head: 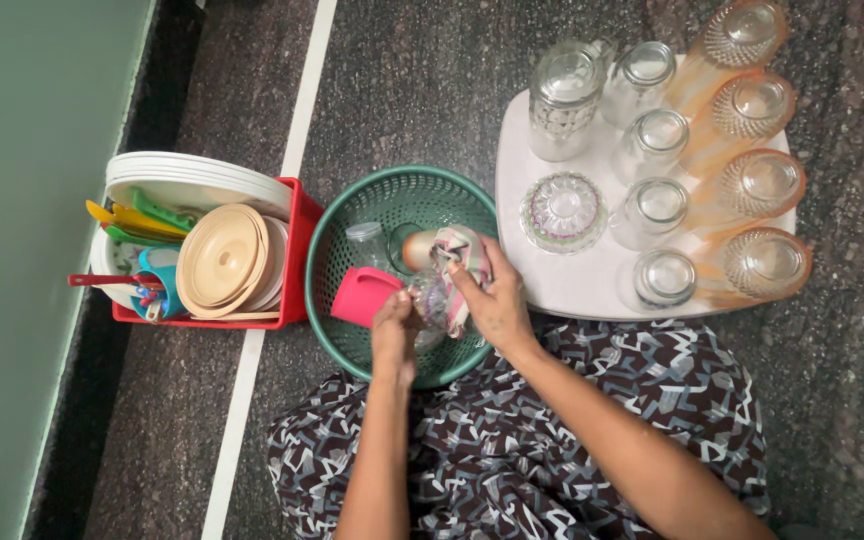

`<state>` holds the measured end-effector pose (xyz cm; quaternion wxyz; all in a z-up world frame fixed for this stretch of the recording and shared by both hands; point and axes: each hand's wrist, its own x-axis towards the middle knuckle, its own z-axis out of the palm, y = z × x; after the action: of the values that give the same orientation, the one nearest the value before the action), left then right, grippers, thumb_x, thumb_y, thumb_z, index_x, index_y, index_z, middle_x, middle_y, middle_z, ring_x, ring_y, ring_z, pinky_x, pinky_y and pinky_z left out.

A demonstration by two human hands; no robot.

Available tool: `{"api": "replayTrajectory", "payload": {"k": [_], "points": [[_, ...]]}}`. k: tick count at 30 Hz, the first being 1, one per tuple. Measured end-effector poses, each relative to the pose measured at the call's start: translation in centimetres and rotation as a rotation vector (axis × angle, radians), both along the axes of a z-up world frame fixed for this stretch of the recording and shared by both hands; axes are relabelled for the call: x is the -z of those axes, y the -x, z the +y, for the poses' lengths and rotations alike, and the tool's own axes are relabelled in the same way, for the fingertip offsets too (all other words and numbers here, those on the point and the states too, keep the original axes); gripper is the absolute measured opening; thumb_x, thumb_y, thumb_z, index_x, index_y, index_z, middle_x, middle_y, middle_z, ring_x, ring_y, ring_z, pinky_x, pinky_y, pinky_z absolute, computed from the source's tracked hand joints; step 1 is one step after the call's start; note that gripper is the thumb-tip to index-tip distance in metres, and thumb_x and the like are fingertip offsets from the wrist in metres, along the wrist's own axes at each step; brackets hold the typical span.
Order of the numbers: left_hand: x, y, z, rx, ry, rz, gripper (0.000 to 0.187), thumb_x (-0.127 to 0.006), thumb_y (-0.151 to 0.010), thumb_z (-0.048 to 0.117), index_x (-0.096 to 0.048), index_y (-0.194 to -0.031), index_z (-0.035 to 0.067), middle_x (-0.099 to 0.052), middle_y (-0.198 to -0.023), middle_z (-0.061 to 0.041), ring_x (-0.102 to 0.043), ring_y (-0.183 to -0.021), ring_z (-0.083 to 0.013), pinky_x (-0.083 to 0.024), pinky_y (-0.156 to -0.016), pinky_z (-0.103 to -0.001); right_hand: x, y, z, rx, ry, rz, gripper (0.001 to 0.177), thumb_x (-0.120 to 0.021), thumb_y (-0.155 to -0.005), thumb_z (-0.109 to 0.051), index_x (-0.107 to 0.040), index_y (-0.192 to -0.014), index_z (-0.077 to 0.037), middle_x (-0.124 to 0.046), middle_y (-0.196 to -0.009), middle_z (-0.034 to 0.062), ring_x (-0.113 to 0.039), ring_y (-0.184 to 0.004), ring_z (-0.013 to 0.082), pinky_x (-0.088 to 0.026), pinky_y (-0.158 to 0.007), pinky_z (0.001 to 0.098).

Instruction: The person sits on the floor and dries multiple glass cups and a pink mug with a cloth, then places them on a white tray. The person handles each item one at a time, wiping the exterior and interior before stacking them.

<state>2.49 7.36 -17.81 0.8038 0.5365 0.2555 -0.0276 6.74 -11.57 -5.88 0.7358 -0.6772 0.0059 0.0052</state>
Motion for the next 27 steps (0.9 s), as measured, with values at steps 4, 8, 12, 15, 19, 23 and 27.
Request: {"api": "replayTrajectory", "payload": {"k": [4,8,12,15,19,23,27], "points": [[-4.3,1.7,-0.1,-0.012,0.188,-0.024,0.018,-0.054,-0.108,0.018,-0.068,-0.108,0.005,-0.069,-0.092,-0.001,-0.061,-0.080,-0.0123,-0.049,-0.074,-0.027,-1.5,1.4,0.5,-0.060,0.439,-0.384,0.056,-0.077,-0.084,-0.021,-0.059,-0.134,-0.003,-0.067,-0.122,0.0216,-0.065,-0.111,0.0350,-0.050,-0.096,0.0442],[-9.3,3.5,-2.7,-0.005,0.132,0.039,0.028,-0.050,-0.096,0.013,-0.068,-0.116,0.007,-0.076,-0.101,-0.003,-0.069,-0.092,-0.0153,-0.055,-0.082,-0.031,-2.2,3.4,1.2,-0.169,0.685,-0.864,0.042,-0.073,-0.088,-0.036,-0.065,-0.122,-0.012,-0.069,-0.129,0.0216,-0.062,-0.121,0.0412,-0.044,-0.106,0.0540],[-11.9,5.6,-5.9,0.153,-0.389,-0.195,0.021,-0.059,-0.102,0.006,-0.068,-0.118,-0.003,-0.075,-0.108,-0.008,-0.068,-0.100,-0.0206,-0.054,-0.091,-0.033,0.2,1.9,0.6,-0.079,0.135,-0.427,0.030,-0.059,-0.106,-0.037,-0.070,-0.117,-0.011,-0.073,-0.119,0.0122,-0.069,-0.117,0.0306,-0.052,-0.107,0.0426],[-12.0,6.9,-8.6,0.165,-0.835,-0.380,0.018,-0.062,-0.100,0.003,-0.069,-0.114,-0.004,-0.075,-0.102,-0.014,-0.070,-0.094,-0.0300,-0.055,-0.087,-0.038,2.9,0.1,0.0,-0.127,-0.580,0.283,0.042,-0.054,-0.106,-0.042,-0.070,-0.117,-0.004,-0.074,-0.109,0.0132,-0.069,-0.099,0.0258,-0.055,-0.092,0.0395],[-11.8,7.1,-10.0,0.170,-1.348,-0.725,0.024,-0.060,-0.095,0.001,-0.065,-0.118,-0.003,-0.068,-0.100,-0.019,-0.068,-0.091,-0.0367,-0.053,-0.085,-0.044,4.8,1.0,-0.1,-0.155,-0.880,0.755,0.039,-0.054,-0.104,-0.041,-0.067,-0.119,-0.008,-0.072,-0.107,0.0098,-0.069,-0.089,0.0223,-0.056,-0.079,0.0392],[-11.5,7.1,-8.9,0.280,-1.521,-0.711,0.023,-0.062,-0.093,0.004,-0.067,-0.115,-0.002,-0.060,-0.083,-0.017,-0.060,-0.078,-0.0369,-0.049,-0.074,-0.047,4.9,3.4,0.6,-0.150,-0.909,0.812,0.045,-0.051,-0.101,-0.042,-0.063,-0.129,-0.009,-0.073,-0.115,0.0070,-0.073,-0.096,0.0177,-0.060,-0.084,0.0338],[-10.6,7.2,-7.7,-0.029,-1.180,-0.504,0.011,-0.058,-0.102,0.009,-0.066,-0.098,0.002,-0.062,-0.084,-0.012,-0.056,-0.077,-0.0269,-0.043,-0.068,-0.042,4.7,3.0,0.9,-0.133,-0.688,0.735,0.048,-0.055,-0.099,-0.044,-0.063,-0.131,-0.009,-0.072,-0.116,0.0068,-0.072,-0.096,0.0159,-0.059,-0.084,0.0340]]}}
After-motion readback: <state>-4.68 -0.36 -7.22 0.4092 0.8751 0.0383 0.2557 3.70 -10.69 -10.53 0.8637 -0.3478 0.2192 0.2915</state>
